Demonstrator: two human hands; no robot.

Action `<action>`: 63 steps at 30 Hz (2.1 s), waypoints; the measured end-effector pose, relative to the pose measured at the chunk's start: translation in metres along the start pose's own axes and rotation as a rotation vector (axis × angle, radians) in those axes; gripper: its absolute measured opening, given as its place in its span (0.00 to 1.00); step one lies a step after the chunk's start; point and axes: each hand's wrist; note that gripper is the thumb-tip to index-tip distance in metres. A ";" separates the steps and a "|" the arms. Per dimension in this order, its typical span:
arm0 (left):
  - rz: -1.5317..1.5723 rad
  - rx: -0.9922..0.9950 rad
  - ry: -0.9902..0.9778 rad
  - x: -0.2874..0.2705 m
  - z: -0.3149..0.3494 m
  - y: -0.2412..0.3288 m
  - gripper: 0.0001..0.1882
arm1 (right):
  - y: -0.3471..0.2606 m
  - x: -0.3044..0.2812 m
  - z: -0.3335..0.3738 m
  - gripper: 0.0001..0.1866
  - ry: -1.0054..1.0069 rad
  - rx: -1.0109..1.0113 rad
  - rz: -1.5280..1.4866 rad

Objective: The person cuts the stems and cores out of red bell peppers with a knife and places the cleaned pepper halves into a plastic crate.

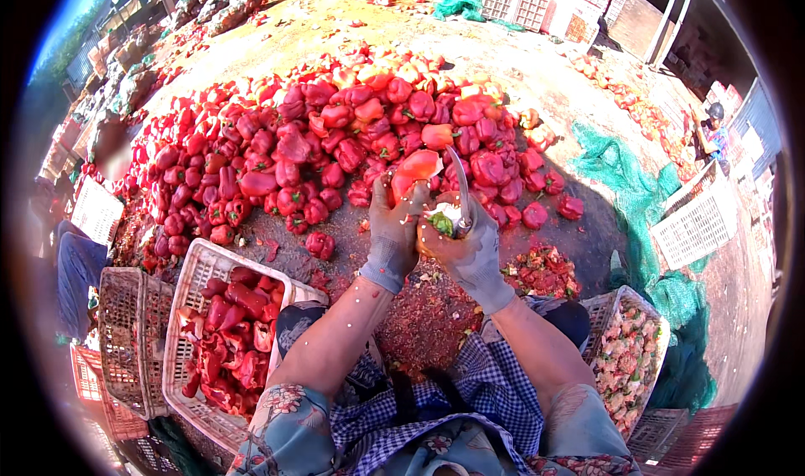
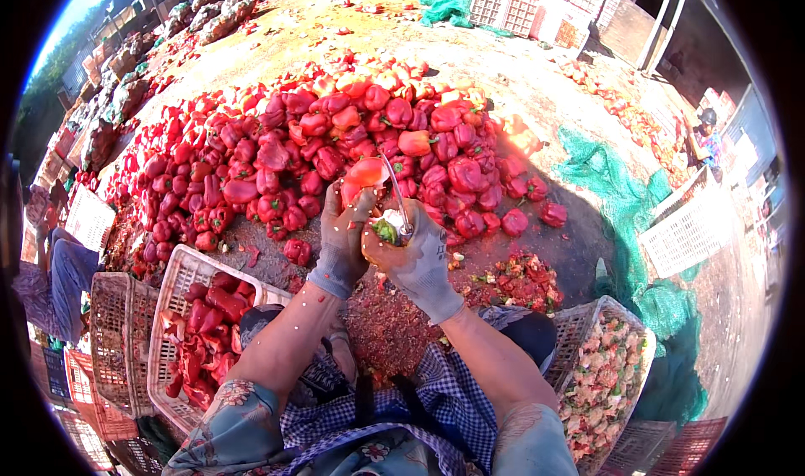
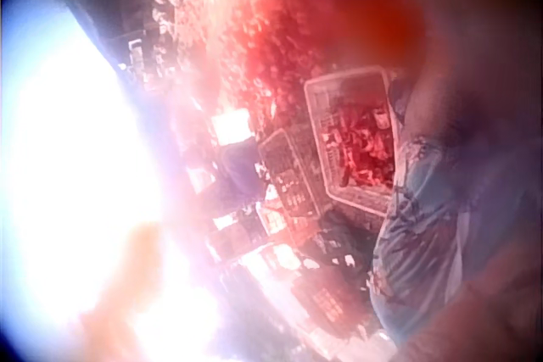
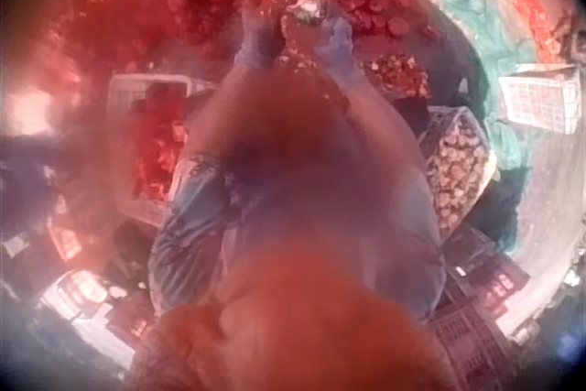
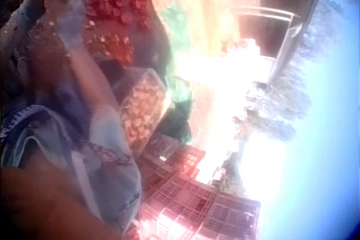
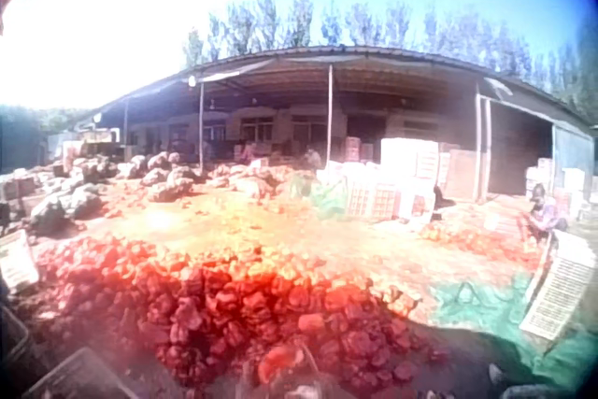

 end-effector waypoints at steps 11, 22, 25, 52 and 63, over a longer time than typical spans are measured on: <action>-0.208 0.154 -0.268 -0.005 -0.002 0.017 0.23 | -0.008 -0.014 -0.008 0.17 -0.378 0.709 -0.746; -0.162 0.037 -0.392 0.005 0.003 0.026 0.23 | -0.016 -0.032 0.000 0.19 -0.487 0.875 -0.883; -0.107 0.051 -0.502 -0.002 -0.003 0.022 0.22 | -0.019 -0.039 -0.001 0.18 -0.518 0.889 -0.970; -0.602 0.249 -0.653 -0.067 -0.008 0.015 0.34 | 0.064 -0.182 0.032 0.33 -0.010 0.183 0.827; 0.275 -0.548 -0.266 -0.015 0.006 -0.006 0.24 | 0.021 -0.118 0.017 0.11 -0.157 0.409 0.246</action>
Point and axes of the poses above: each hand's wrist, its own z-axis away from the middle knuckle, its own x-axis out of the palm, y = z × x, and after that the axes turned 14 degrees about x, right-handed
